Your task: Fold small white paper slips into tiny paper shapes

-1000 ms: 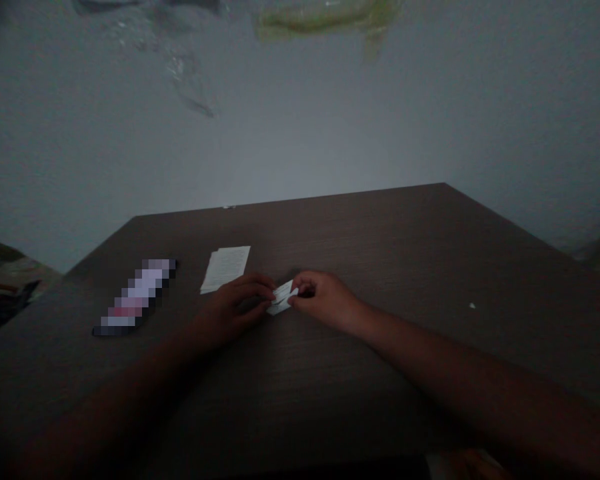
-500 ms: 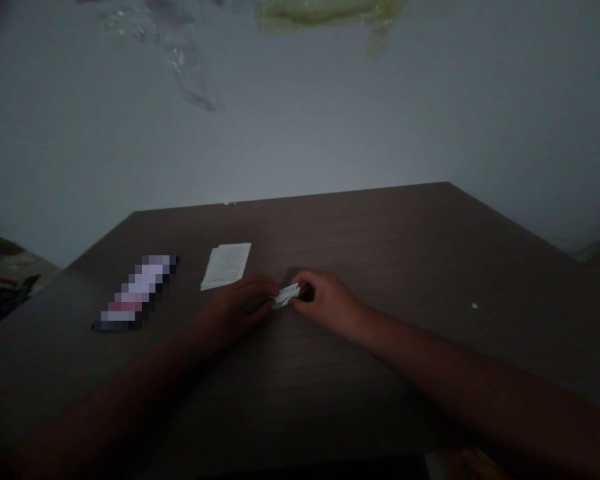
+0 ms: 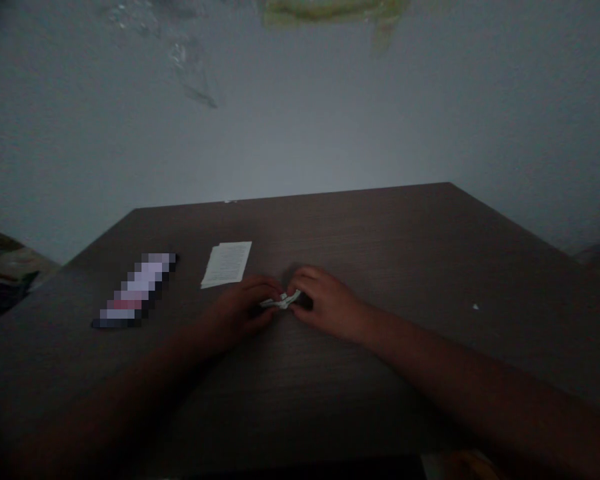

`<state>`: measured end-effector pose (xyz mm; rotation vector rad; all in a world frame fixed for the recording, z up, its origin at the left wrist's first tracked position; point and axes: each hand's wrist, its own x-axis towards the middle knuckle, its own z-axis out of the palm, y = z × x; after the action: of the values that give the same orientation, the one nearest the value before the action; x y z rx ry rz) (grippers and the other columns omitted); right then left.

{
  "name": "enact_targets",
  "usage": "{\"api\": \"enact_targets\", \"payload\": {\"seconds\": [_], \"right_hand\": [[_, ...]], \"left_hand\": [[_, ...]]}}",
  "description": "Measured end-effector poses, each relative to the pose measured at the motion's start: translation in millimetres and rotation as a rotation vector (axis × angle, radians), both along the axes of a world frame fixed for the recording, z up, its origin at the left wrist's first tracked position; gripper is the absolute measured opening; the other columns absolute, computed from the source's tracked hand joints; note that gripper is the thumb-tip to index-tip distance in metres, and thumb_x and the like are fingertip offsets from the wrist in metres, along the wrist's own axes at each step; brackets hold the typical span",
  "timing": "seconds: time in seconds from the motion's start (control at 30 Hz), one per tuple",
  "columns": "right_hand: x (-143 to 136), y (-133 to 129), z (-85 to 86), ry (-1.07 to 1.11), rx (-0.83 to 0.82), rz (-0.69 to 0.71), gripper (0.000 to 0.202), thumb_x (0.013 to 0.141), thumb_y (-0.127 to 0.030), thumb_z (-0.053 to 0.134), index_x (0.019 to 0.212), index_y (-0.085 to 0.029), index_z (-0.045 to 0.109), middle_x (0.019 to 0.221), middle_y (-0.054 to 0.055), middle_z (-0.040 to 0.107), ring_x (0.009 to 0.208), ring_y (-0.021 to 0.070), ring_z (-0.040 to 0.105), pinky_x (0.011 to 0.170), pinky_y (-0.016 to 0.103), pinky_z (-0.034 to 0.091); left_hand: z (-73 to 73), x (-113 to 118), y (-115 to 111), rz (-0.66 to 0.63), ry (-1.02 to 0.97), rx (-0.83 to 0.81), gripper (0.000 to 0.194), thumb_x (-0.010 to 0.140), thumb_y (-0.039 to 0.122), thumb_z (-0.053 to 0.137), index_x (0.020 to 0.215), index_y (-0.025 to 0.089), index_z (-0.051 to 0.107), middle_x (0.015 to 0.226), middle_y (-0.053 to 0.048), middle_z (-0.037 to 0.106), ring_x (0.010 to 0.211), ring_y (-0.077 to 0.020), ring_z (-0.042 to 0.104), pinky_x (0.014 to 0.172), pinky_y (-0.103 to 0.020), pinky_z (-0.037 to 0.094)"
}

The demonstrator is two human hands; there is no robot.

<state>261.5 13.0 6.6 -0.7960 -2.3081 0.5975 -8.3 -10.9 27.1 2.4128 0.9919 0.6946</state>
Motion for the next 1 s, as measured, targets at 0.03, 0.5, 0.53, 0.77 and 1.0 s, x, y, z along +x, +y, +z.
{"api": "enact_targets", "payload": {"seconds": [0.03,0.5,0.53,0.77,1.0], "right_hand": [[0.3,0.2,-0.5,-0.020,0.000,-0.003,0.016,0.099,-0.018,0.082,0.109,-0.026,0.073,0.121,0.009,0.077,0.121,0.0291,0.074,0.107,0.045,0.060],[0.4,1.1,-1.8,-0.187,0.029,-0.034,0.011,0.104,-0.016,0.075,0.111,-0.024,0.073,0.117,0.010,0.077,0.116,0.0295,0.073,0.104,0.047,0.060],[0.6,0.6,-1.6,-0.176,0.020,-0.035,0.012,0.104,-0.016,0.074,0.112,-0.024,0.073,0.117,0.010,0.077,0.115,0.0294,0.074,0.103,0.046,0.060],[-0.1,0.2,-4.4,-0.143,-0.050,-0.103,0.020,0.097,-0.015,0.076,0.112,-0.027,0.070,0.114,0.007,0.080,0.110,0.0292,0.076,0.100,0.044,0.060],[0.5,0.8,-3.2,-0.142,-0.052,-0.080,0.014,0.099,-0.014,0.077,0.105,-0.026,0.073,0.109,0.007,0.079,0.107,0.0282,0.075,0.099,0.043,0.060]], "left_hand": [[0.5,-0.3,0.2,0.009,0.002,-0.005,0.017,0.103,0.016,0.075,0.118,0.024,0.077,0.135,-0.010,0.081,0.129,-0.0298,0.077,0.116,-0.050,0.064],[0.6,-0.1,3.9,0.081,0.065,-0.041,0.017,0.098,0.009,0.074,0.109,0.023,0.074,0.119,-0.007,0.078,0.111,-0.0277,0.077,0.100,-0.041,0.063],[1.9,0.5,3.3,0.097,0.064,-0.045,0.017,0.098,0.009,0.073,0.109,0.023,0.073,0.116,-0.006,0.078,0.106,-0.0268,0.076,0.095,-0.039,0.063],[5.5,1.6,2.6,0.127,0.082,-0.067,0.017,0.096,0.009,0.071,0.105,0.023,0.072,0.112,-0.005,0.078,0.099,-0.0249,0.075,0.092,-0.038,0.062],[2.7,1.3,4.2,0.126,0.057,-0.082,0.015,0.094,0.009,0.071,0.101,0.023,0.074,0.112,-0.005,0.080,0.102,-0.0259,0.078,0.093,-0.038,0.063]]}}
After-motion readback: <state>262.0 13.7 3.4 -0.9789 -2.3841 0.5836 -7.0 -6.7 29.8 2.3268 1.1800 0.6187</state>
